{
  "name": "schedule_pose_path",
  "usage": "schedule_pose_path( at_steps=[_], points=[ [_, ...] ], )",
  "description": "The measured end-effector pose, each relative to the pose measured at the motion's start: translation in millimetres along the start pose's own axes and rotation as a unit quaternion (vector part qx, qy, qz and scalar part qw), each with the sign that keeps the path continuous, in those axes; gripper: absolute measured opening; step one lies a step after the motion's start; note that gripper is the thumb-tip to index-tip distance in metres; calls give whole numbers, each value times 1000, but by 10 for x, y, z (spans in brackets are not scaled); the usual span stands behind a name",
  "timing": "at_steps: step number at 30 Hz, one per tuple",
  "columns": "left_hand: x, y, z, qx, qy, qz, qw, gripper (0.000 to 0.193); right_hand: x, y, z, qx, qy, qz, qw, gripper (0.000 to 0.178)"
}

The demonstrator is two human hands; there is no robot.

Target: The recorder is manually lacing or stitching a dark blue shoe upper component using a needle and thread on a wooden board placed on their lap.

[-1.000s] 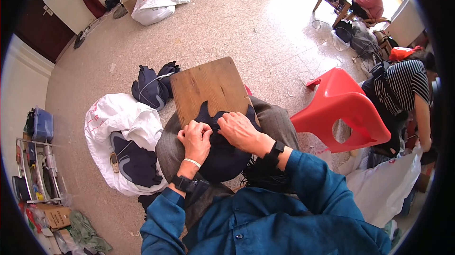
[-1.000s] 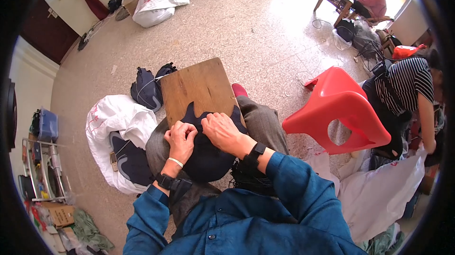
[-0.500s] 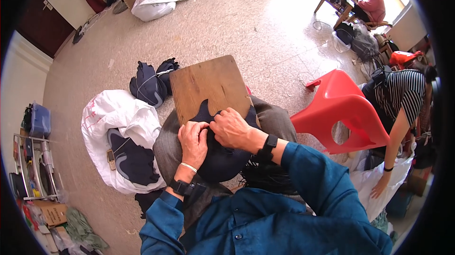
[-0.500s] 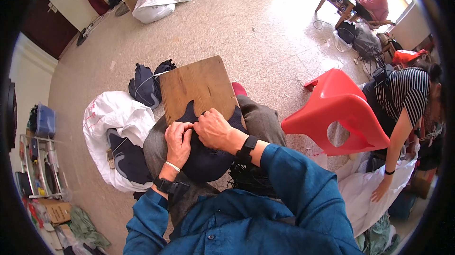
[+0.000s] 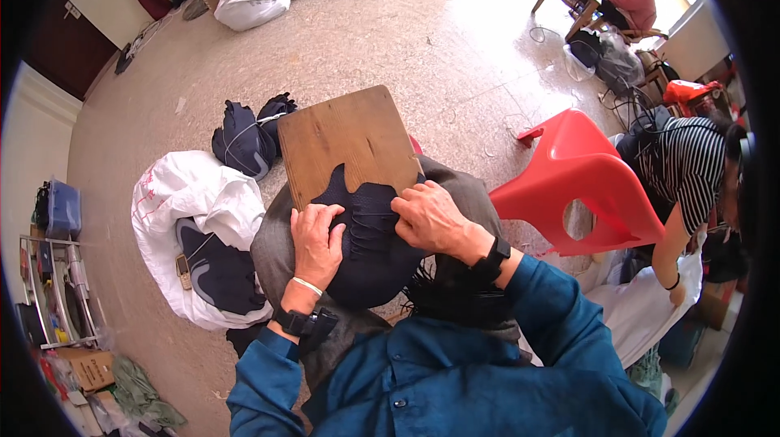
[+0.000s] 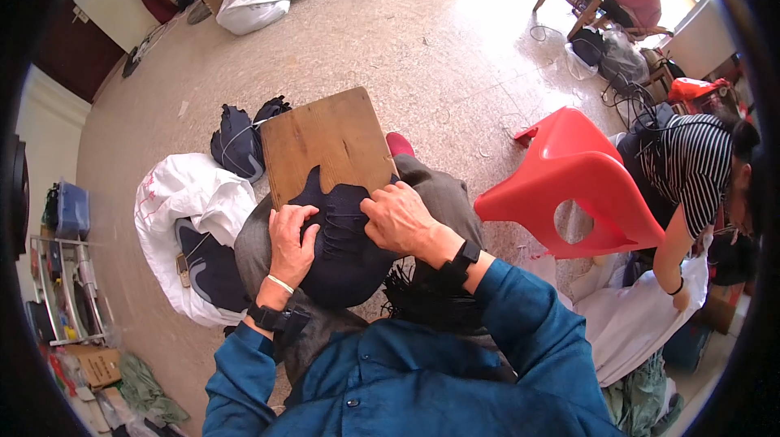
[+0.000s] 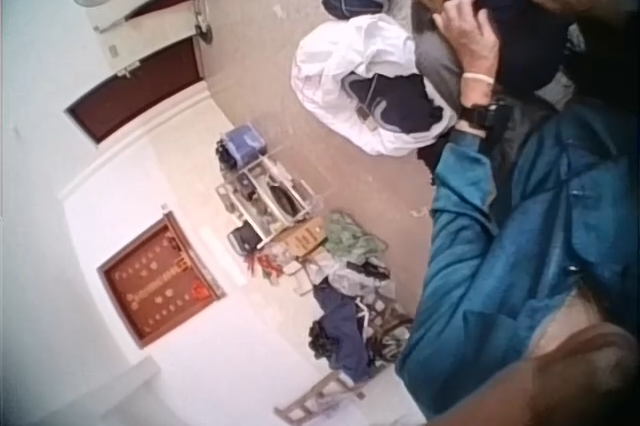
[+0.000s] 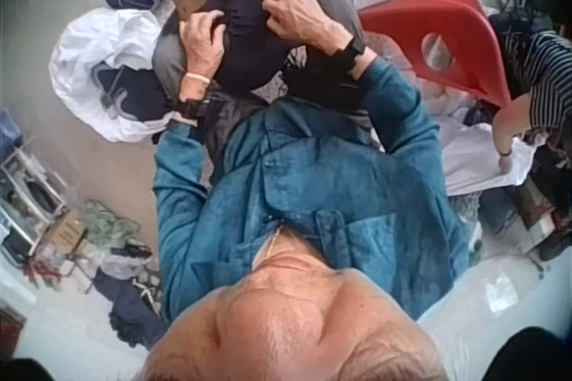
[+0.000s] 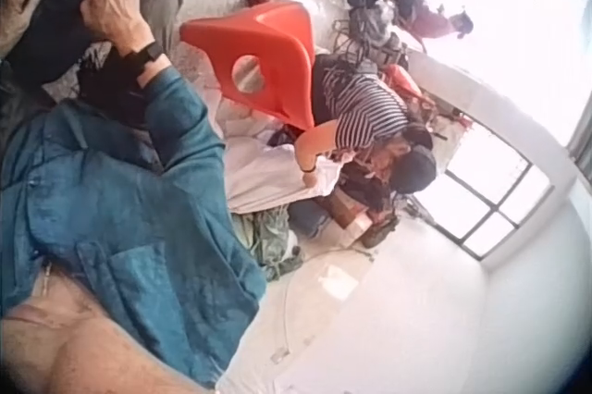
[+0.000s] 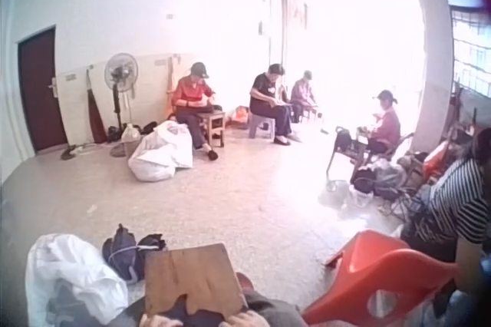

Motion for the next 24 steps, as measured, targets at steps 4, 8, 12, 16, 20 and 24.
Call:
schedule_pose_path(
  at_steps=[4,8,12,16,20,24],
  points=[
    [-54,-14,-123,39,-32,-13,999,23,56,65,52,17,-53,-15,998,14],
    [-54,-143,-429,109,-27,2,994,24,124,101,37,19,-52,-38,998,10],
    [217,-251,-516,133,45,62,988,21,151,158,55,24,-89,-66,994,13],
    [293,-279,-428,114,107,79,985,16,139,193,30,70,-186,-69,978,11],
    [292,-299,-453,64,156,75,983,13,167,200,17,86,-240,-110,961,10],
    [248,-308,-466,51,187,53,980,16,113,198,38,118,-292,-147,938,12]
  ],
)
Point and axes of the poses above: each hand's wrist, its own y-axis away from the middle knuckle, its own x-axis out of the palm, z = x × y, the point moved 3 cm from there along -y, towards the middle knuckle, and after that the axes turned 2 degrees about y, right-handed, at the moved point
